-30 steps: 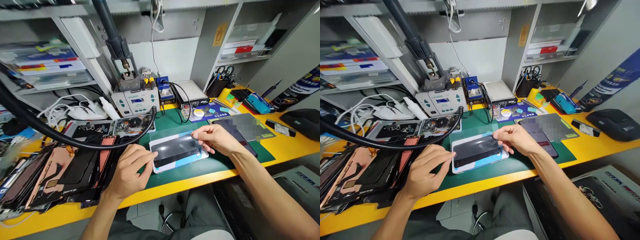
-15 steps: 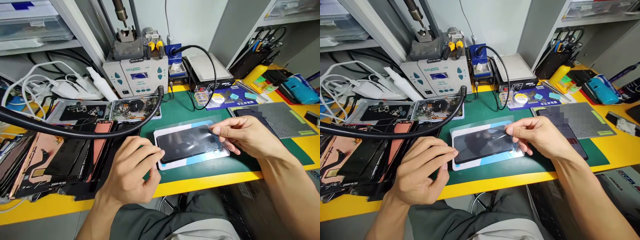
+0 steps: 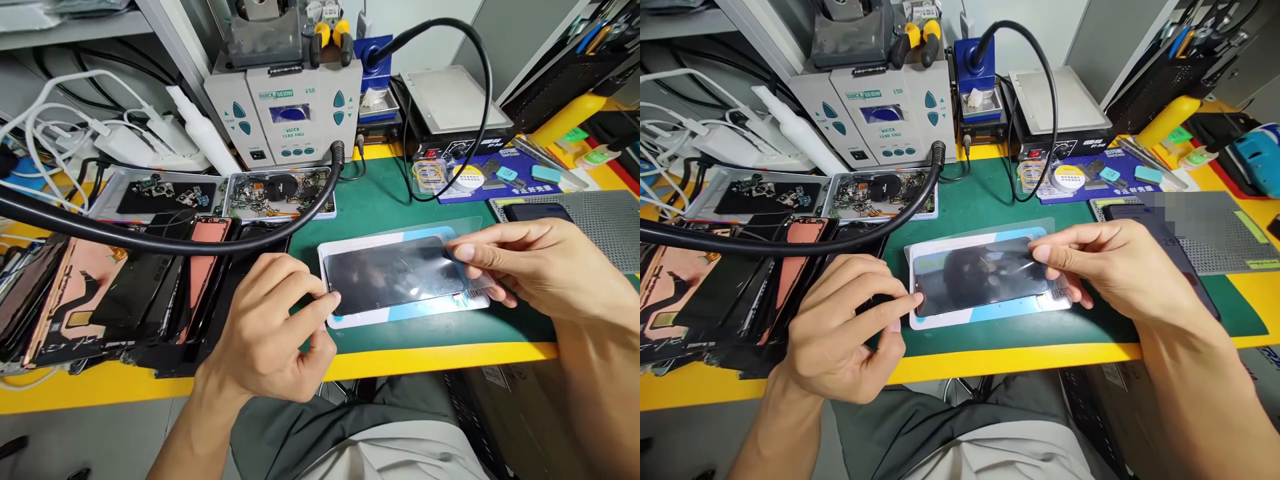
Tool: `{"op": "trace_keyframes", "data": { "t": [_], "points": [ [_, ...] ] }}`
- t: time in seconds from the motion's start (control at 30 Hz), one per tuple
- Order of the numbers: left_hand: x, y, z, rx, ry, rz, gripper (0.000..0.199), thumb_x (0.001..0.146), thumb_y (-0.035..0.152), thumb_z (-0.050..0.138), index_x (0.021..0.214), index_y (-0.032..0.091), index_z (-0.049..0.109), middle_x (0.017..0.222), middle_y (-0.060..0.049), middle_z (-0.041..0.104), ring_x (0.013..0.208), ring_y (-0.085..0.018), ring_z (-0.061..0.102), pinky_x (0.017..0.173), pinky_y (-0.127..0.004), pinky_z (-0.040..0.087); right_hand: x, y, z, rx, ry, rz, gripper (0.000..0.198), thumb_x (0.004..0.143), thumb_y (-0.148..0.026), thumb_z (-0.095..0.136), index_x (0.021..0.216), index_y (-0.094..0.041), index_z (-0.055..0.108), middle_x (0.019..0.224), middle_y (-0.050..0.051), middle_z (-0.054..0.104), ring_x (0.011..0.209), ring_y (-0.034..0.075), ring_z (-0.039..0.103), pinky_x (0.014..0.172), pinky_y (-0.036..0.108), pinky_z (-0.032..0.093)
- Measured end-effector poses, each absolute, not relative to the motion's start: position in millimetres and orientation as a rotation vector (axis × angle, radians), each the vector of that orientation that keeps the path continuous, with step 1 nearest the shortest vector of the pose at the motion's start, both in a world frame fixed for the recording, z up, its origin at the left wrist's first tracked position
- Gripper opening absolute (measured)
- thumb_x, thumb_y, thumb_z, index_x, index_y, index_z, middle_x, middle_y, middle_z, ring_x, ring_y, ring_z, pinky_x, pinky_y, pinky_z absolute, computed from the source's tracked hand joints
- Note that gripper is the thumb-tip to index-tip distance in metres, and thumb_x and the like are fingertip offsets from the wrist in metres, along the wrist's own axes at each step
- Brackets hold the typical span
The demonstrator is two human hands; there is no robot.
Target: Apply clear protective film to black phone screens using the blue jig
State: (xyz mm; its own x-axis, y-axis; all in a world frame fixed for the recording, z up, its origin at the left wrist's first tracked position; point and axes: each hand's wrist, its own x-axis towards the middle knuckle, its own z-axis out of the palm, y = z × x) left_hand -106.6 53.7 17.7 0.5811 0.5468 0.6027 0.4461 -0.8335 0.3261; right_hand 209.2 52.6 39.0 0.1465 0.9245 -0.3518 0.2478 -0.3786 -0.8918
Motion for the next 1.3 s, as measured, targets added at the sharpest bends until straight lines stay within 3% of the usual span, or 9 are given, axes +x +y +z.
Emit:
{"op": "trace_keyframes", "data": {
  "t": [0.23, 0.7, 1.3],
  "points": [
    [-106.3, 55.5, 16.1, 2.692, 0.833, 1.075, 0.033, 0.066, 0.005, 0.062, 0.096, 0.016, 0.071, 0.083, -0.007, 0.068, 0.081, -0.024, 0.058, 0.072, -0.046, 0.051, 205.7, 52.5, 39.8, -1.755, -1.119, 1.221, 0.046, 0.060, -0.053, 0.092, 0.079, -0.013, 0.079, 0.049, 0.004, 0.059, 0.035, 0.010, 0.045, 0.031, 0.022, 0.033],
    [-104.3, 56.9, 19.3, 2.730, 0.812, 1.006, 0.036, 0.067, 0.003, 0.061, 0.097, 0.019, 0.071, 0.084, -0.006, 0.067, 0.082, -0.024, 0.060, 0.073, -0.046, 0.052, 213.1, 51.0, 33.6, -1.689, -1.210, 1.244, 0.039, 0.068, -0.051, 0.088, 0.086, -0.017, 0.080, 0.059, 0.004, 0.065, 0.038, 0.010, 0.049, 0.031, 0.021, 0.036],
    [-106.4, 56.0, 15.2, 2.739, 0.803, 1.016, 0.040, 0.063, 0.002, 0.064, 0.099, 0.018, 0.070, 0.084, -0.005, 0.066, 0.082, -0.024, 0.059, 0.075, -0.047, 0.053, 209.9, 50.6, 37.9, -1.692, -1.266, 1.230, 0.041, 0.070, -0.053, 0.086, 0.088, -0.017, 0.080, 0.055, 0.001, 0.062, 0.038, 0.010, 0.050, 0.032, 0.021, 0.036]
  ]
}}
